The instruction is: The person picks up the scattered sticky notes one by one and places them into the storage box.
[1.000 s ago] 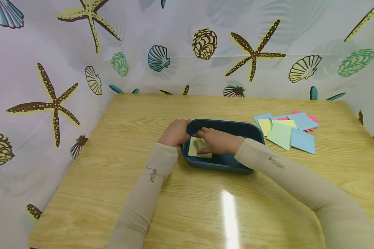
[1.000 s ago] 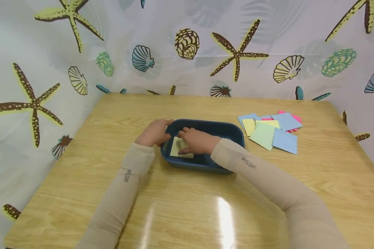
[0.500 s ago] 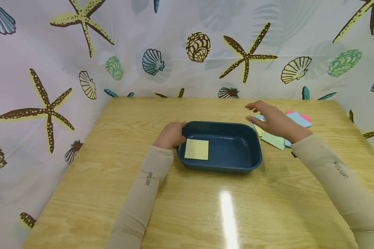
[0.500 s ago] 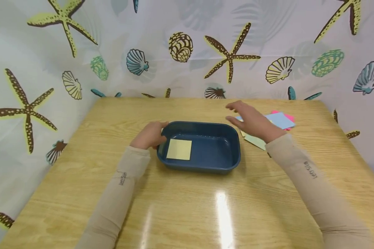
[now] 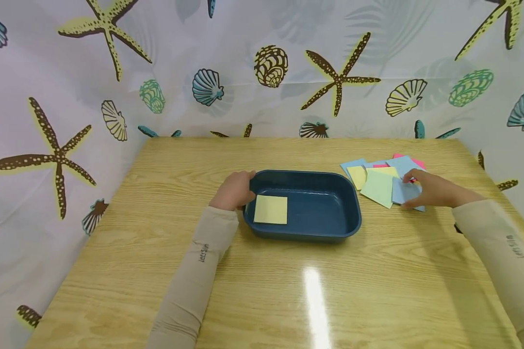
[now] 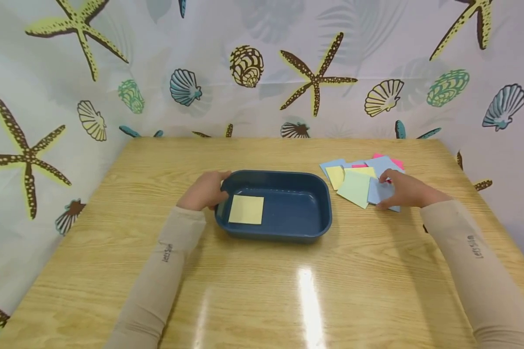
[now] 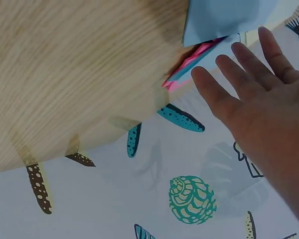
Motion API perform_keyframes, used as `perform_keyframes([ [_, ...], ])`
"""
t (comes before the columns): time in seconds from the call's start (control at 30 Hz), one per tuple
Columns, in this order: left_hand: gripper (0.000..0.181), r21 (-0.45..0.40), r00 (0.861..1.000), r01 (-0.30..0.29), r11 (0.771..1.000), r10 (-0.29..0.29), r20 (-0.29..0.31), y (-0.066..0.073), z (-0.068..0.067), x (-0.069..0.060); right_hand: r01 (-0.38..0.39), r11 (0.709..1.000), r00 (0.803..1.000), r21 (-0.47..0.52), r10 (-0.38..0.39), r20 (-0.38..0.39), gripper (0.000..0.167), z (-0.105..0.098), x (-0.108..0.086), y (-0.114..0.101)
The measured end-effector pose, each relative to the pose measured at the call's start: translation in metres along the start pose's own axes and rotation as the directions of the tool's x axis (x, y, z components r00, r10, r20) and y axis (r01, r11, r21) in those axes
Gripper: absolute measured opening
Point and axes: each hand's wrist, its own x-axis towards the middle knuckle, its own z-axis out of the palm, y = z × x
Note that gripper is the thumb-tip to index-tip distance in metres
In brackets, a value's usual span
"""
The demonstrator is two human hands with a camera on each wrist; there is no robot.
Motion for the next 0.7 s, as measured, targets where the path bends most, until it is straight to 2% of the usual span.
perform_keyframes([
  [0.2,0.068,-0.021,1.0,0.013,1.0,-0.013,0.009,-0.0007,-0.0003,0.0011,0.034,0.999,0.999,0.039,-0.033,-0.02,0.066,0.0071,0.0054,0.0048],
  [0.37,0.068,-0.04,1.0,0.014,0.999,-0.014,0.002,-0.0007,-0.0002,-0.0015,0.049,0.999,0.998,0.009,-0.048,-0.044,0.067,0.0089,0.0067,0.0076],
  [0.47,0.068,-0.039,1.0,0.008,0.999,-0.008,-0.005,-0.0008,-0.001,-0.0025,0.021,1.0,0.999,-0.018,-0.022,-0.046,0.07,0.0081,0.0076,0.0085],
  [0.7,0.069,-0.03,1.0,-0.006,1.0,0.006,-0.009,-0.0012,0.0,0.0003,-0.084,0.983,0.994,-0.166,0.07,-0.084,0.074,0.0056,0.0051,0.0096],
])
